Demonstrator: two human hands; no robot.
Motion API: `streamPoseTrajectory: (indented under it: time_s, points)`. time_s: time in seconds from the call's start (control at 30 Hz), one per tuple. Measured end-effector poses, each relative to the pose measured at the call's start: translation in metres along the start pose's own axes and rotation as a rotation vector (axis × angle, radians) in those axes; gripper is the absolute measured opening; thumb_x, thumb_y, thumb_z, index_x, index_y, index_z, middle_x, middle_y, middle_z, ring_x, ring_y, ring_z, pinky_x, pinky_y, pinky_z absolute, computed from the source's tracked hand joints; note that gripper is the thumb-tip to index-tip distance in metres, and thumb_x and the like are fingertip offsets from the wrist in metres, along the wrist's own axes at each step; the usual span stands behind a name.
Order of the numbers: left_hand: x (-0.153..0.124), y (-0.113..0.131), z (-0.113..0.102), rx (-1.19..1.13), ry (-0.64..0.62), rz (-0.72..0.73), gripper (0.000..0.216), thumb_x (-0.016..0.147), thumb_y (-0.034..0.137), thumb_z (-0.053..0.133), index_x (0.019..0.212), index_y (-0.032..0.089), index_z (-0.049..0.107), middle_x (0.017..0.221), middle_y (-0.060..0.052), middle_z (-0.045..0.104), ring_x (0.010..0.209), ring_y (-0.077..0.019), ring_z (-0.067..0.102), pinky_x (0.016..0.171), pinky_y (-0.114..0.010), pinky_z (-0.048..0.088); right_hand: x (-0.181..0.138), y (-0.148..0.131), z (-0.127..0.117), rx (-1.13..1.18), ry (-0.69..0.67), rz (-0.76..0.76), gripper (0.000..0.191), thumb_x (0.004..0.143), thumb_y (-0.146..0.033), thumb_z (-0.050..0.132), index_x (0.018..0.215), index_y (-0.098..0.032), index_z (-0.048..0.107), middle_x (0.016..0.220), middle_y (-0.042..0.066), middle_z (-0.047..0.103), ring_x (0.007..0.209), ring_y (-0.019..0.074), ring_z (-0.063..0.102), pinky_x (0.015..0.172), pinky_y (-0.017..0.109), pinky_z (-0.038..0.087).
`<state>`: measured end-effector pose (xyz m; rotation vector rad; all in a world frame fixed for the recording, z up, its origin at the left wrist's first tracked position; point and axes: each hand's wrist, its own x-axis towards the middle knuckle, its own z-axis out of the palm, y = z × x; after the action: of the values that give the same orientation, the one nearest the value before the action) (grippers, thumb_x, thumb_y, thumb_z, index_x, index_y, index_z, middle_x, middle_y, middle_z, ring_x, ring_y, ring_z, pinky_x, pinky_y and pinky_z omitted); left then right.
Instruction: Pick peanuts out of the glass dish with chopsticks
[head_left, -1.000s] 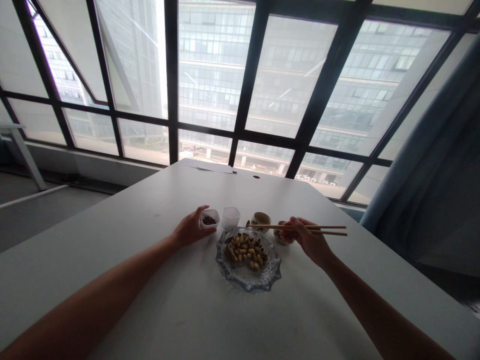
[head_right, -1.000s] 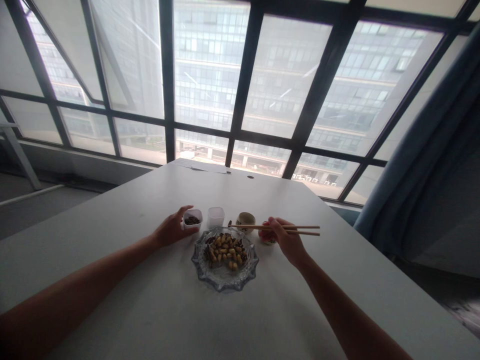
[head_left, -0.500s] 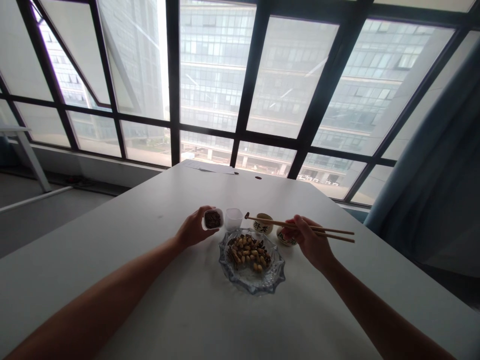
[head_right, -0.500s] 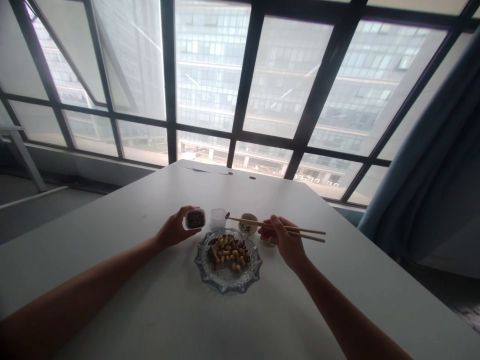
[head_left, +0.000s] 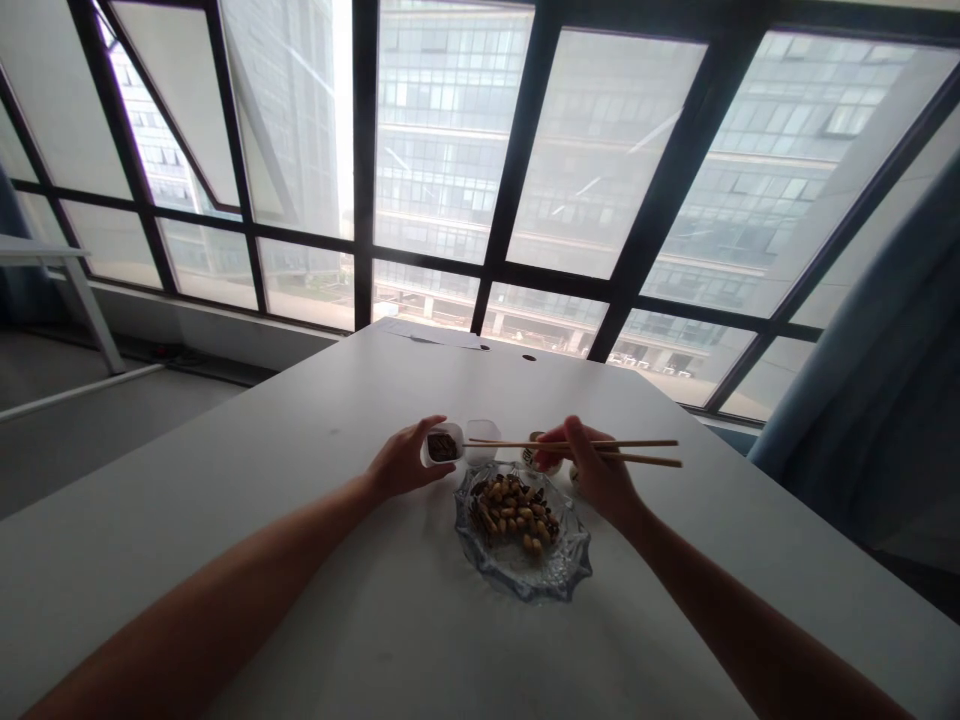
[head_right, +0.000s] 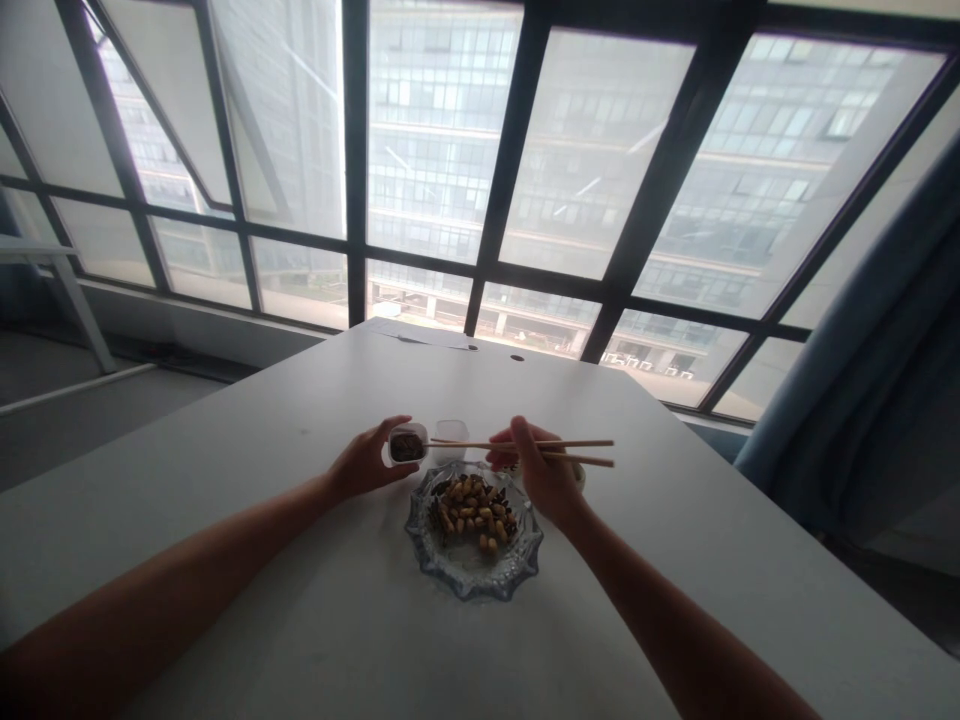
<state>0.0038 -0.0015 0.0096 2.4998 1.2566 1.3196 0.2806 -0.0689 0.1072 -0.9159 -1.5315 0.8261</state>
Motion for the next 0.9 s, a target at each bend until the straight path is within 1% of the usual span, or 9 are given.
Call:
streamPoseTrajectory:
  time_s: [0.07,0.13,0.2,0.27,0.33,0.5,0.7,0.8,0.9]
  points:
    - [0.000,0.000,0.000,0.006,-0.019,-0.007,0.070,0.073,0.046,0.074,0.133,0.022,0.048,0.119,-0.011,0.071,0.101,-0.0290,0.071,0.089,-0.042,0.057,-0.009,-0.007,-0.016,-0.042,-0.082,0.038,0.056,0.081,-0.070,0.062,0.070,-0.016,0.072,0.055,0.006,0.071,0.048,0.0162,0.066,0.050,0.027,0.054]
    - [0.000,0.001,0.000,0.017,-0.034,-0.017,0.069,0.073,0.047,0.074,0.132,0.021,0.049,0.116,-0.012,0.072,0.099,-0.0295,0.071,0.088,-0.043,0.057,-0.020,-0.012,-0.027,-0.084,-0.223,0.116,0.051,0.080,-0.065,0.066,0.069,-0.016,0.072,0.056,0.006,0.071,0.047,0.0165,0.066,0.047,0.027,0.053]
    - [0.000,0.001,0.000,0.030,-0.046,-0.027,0.068,0.073,0.048,0.074,0.132,0.021,0.050,0.115,-0.011,0.072,0.099,-0.0297,0.071,0.087,-0.043,0.057,-0.030,-0.013,-0.034,-0.119,-0.337,0.195,0.048,0.080,-0.062,0.069,0.070,-0.016,0.072,0.058,0.006,0.072,0.047,0.0164,0.066,0.045,0.026,0.053]
    - [0.000,0.002,-0.001,0.038,-0.052,-0.038,0.067,0.073,0.048,0.074,0.131,0.022,0.051,0.114,-0.010,0.073,0.098,-0.0291,0.072,0.086,-0.042,0.058,-0.037,-0.010,-0.036,-0.150,-0.387,0.239,0.047,0.081,-0.061,0.069,0.071,-0.016,0.072,0.059,0.006,0.072,0.048,0.0157,0.066,0.046,0.025,0.053]
    - [0.000,0.002,-0.001,0.037,-0.059,-0.045,0.066,0.073,0.047,0.073,0.130,0.022,0.051,0.115,-0.010,0.072,0.098,-0.0284,0.071,0.086,-0.041,0.058,-0.039,-0.005,-0.039,-0.171,-0.368,0.233,0.047,0.081,-0.062,0.068,0.071,-0.016,0.071,0.059,0.006,0.072,0.048,0.0148,0.066,0.046,0.024,0.053]
    - [-0.002,-0.001,0.000,0.024,-0.061,-0.054,0.065,0.074,0.047,0.073,0.130,0.023,0.051,0.121,-0.010,0.070,0.101,-0.0274,0.070,0.087,-0.041,0.058,-0.032,0.004,-0.054,-0.201,-0.208,0.170,0.050,0.077,-0.065,0.070,0.066,-0.016,0.069,0.055,0.005,0.070,0.046,0.0144,0.065,0.044,0.023,0.052]
    - [-0.002,-0.002,0.002,0.038,-0.067,-0.051,0.064,0.075,0.049,0.072,0.129,0.023,0.051,0.117,-0.010,0.072,0.099,-0.0272,0.071,0.086,-0.041,0.058,-0.026,-0.003,-0.070,-0.181,-0.052,0.096,0.055,0.075,-0.071,0.067,0.066,-0.016,0.070,0.053,0.007,0.070,0.042,0.0170,0.064,0.040,0.026,0.053]
    - [-0.001,-0.001,0.001,0.038,-0.064,-0.044,0.064,0.074,0.050,0.072,0.128,0.023,0.052,0.114,-0.009,0.072,0.097,-0.0268,0.071,0.084,-0.040,0.058,-0.027,-0.009,-0.071,-0.232,-0.046,0.057,0.053,0.077,-0.068,0.067,0.066,-0.017,0.070,0.055,0.007,0.071,0.044,0.0169,0.065,0.041,0.026,0.053]
    - [-0.001,-0.001,0.000,0.038,-0.064,-0.056,0.063,0.073,0.050,0.072,0.127,0.023,0.053,0.111,-0.009,0.074,0.094,-0.0256,0.072,0.083,-0.039,0.058,-0.030,-0.010,-0.069,-0.311,-0.107,0.023,0.051,0.081,-0.064,0.066,0.067,-0.016,0.071,0.058,0.007,0.071,0.047,0.0157,0.064,0.043,0.025,0.052]
